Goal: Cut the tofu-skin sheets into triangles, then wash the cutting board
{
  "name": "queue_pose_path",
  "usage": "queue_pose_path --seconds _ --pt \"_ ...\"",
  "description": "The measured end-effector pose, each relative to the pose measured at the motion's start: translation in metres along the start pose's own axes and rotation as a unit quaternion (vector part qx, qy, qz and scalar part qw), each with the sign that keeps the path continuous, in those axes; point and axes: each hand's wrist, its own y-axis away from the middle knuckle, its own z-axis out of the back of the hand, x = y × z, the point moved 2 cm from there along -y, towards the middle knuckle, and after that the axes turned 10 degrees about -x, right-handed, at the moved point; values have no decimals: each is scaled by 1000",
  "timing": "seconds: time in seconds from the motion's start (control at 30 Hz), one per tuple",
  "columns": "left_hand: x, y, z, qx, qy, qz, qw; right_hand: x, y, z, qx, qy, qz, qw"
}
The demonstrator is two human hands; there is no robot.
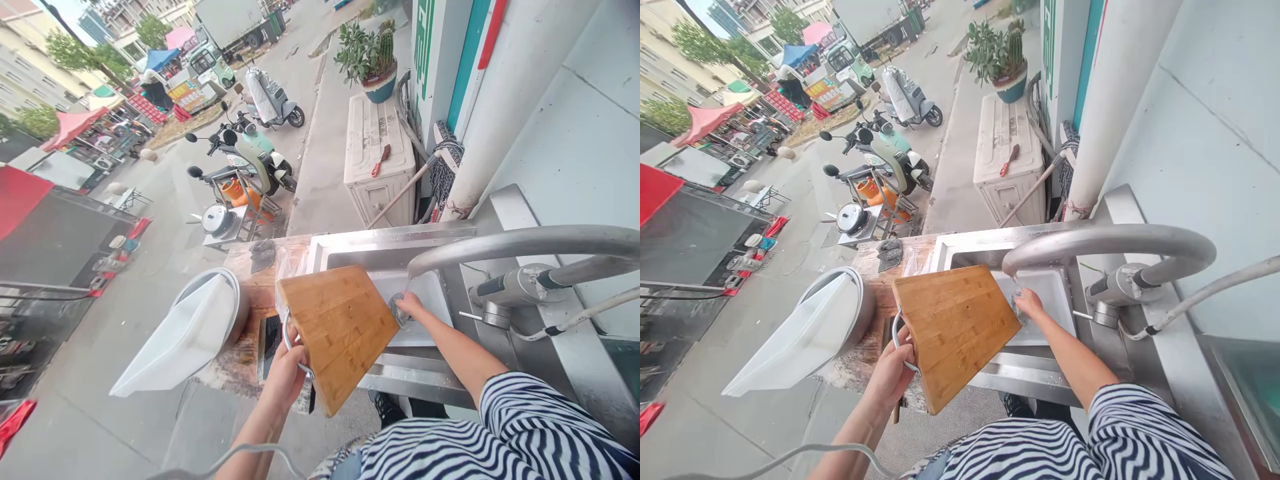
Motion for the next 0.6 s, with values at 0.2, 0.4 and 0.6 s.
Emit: queue_pose_path --seconds 0.2,0.4,0.6 --pt "-1 1 -23 -2 73 25 997 84 86 -33 45 18 210 977" --pt "-16 3 -29 -37 139 41 989 108 142 -72 51 94 370 923" --pt "-25 3 -13 25 122 64 990 26 85 -46 35 160 272 948"
